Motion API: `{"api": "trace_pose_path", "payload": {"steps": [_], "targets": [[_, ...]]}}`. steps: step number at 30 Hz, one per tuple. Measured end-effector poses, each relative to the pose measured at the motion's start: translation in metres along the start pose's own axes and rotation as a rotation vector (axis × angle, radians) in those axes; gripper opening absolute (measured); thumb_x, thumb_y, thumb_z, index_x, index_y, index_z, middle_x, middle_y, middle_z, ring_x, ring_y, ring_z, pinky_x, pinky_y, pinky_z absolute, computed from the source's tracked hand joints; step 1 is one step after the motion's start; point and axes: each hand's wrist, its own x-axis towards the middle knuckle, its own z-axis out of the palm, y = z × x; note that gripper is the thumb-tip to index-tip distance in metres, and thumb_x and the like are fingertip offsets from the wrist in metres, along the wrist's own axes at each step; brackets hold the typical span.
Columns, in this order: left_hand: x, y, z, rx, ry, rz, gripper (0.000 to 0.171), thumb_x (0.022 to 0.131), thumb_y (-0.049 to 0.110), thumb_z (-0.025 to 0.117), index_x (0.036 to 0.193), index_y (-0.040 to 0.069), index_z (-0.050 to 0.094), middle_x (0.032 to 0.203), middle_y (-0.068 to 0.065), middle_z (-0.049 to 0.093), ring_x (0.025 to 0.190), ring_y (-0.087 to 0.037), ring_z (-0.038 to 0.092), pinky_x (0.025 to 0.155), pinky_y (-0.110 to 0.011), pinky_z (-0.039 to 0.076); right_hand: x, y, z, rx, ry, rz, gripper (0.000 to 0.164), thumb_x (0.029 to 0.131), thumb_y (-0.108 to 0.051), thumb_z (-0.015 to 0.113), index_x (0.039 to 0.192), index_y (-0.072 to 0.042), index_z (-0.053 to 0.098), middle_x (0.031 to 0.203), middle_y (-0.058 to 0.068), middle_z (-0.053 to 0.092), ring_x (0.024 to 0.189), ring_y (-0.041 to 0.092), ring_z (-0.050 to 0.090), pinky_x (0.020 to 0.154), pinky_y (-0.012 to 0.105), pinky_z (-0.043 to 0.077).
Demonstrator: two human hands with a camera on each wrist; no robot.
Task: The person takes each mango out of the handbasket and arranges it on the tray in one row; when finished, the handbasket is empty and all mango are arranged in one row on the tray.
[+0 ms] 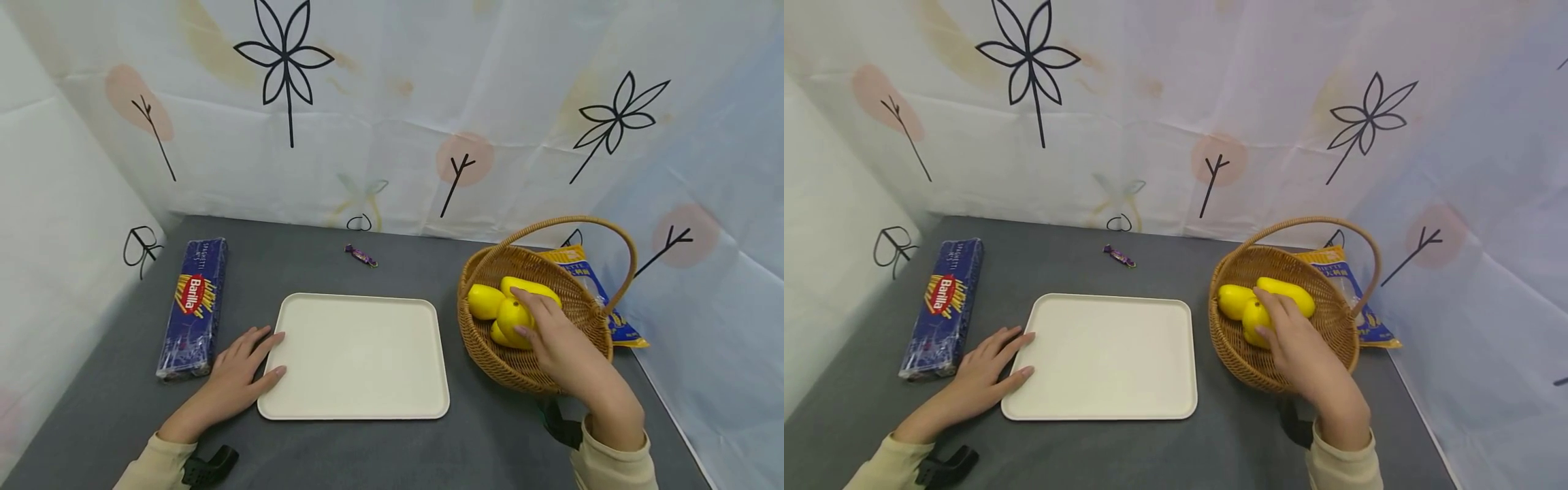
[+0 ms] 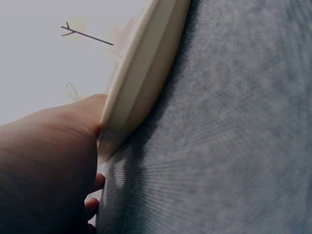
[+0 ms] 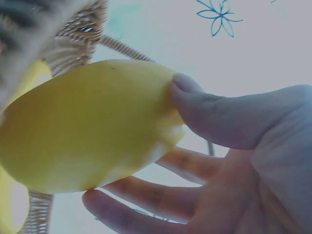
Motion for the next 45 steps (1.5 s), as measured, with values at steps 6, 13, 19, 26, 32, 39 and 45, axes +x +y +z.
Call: {"api": "trace_pose_path", "payload": {"steps": [6, 13, 19, 26, 32, 39, 45], "targets": [[-0.001, 0.001, 0.0, -0.003, 0.014, 0.01, 0.061, 0.093, 0.045, 0.057, 0.147, 0.022, 0.039, 0.151, -0.017, 0.029, 0.14, -0.044, 0.019, 0.097, -0.068, 0.018, 0.0, -0.017, -0.005, -0.027, 0.109, -0.057, 0.056, 0.098, -0.008, 0.052, 0.149, -0.012, 0.03, 0.135, 0.02, 0.04, 0.091, 0.028, 0.058, 0.067, 0.038, 0.052], [-0.001, 0.0, 0.0, 0.0, 0.013, 0.009, 0.061, 0.093, 0.046, 0.057, 0.147, 0.022, 0.039, 0.151, -0.017, 0.03, 0.14, -0.043, 0.019, 0.097, -0.069, 0.018, 0.004, -0.031, -0.004, -0.015, 0.172, -0.116, 0.055, 0.098, -0.007, 0.052, 0.148, -0.011, 0.032, 0.136, 0.018, 0.04, 0.106, 0.031, 0.055, 0.077, 0.048, 0.054], [0.0, 0.0, 0.001, 0.004, 0.007, 0.011, 0.061, 0.093, 0.046, 0.056, 0.146, 0.021, 0.04, 0.151, -0.017, 0.03, 0.14, -0.044, 0.019, 0.097, -0.069, 0.019, 0.012, -0.04, 0.002, -0.02, 0.179, -0.162, 0.054, 0.096, -0.006, 0.055, 0.146, -0.009, 0.036, 0.134, 0.017, 0.043, 0.111, 0.031, 0.054, 0.086, 0.049, 0.051], [0.0, 0.001, 0.002, -0.001, 0.013, 0.011, 0.061, 0.094, 0.045, 0.056, 0.146, 0.021, 0.04, 0.151, -0.016, 0.03, 0.14, -0.043, 0.019, 0.097, -0.069, 0.019, 0.02, -0.05, 0.007, -0.037, 0.217, -0.212, 0.053, 0.094, -0.006, 0.058, 0.143, -0.009, 0.039, 0.134, 0.018, 0.044, 0.112, 0.031, 0.054, 0.087, 0.048, 0.051], [-0.001, 0.0, 0.001, 0.005, 0.021, 0.013, 0.06, 0.094, 0.045, 0.057, 0.146, 0.022, 0.04, 0.151, -0.016, 0.031, 0.14, -0.043, 0.019, 0.097, -0.069, 0.019, 0.026, -0.059, 0.003, -0.024, 0.217, -0.253, 0.056, 0.094, -0.007, 0.058, 0.145, -0.011, 0.037, 0.136, 0.016, 0.044, 0.115, 0.029, 0.054, 0.091, 0.046, 0.05], [-0.001, -0.001, 0.001, 0.008, 0.019, 0.009, 0.06, 0.094, 0.046, 0.056, 0.146, 0.023, 0.04, 0.151, -0.015, 0.031, 0.14, -0.043, 0.019, 0.097, -0.069, 0.019, 0.035, -0.074, 0.002, 0.009, 0.181, -0.264, 0.056, 0.097, -0.012, 0.055, 0.148, -0.017, 0.033, 0.14, 0.013, 0.041, 0.114, 0.027, 0.055, 0.089, 0.043, 0.051], [-0.001, -0.001, 0.002, 0.008, 0.022, 0.012, 0.06, 0.094, 0.046, 0.056, 0.146, 0.022, 0.04, 0.151, -0.016, 0.031, 0.14, -0.043, 0.019, 0.097, -0.069, 0.02, 0.046, -0.089, 0.006, 0.032, 0.125, -0.25, 0.054, 0.099, -0.02, 0.052, 0.149, -0.022, 0.031, 0.141, 0.006, 0.04, 0.103, 0.02, 0.059, 0.084, 0.036, 0.053]]}}
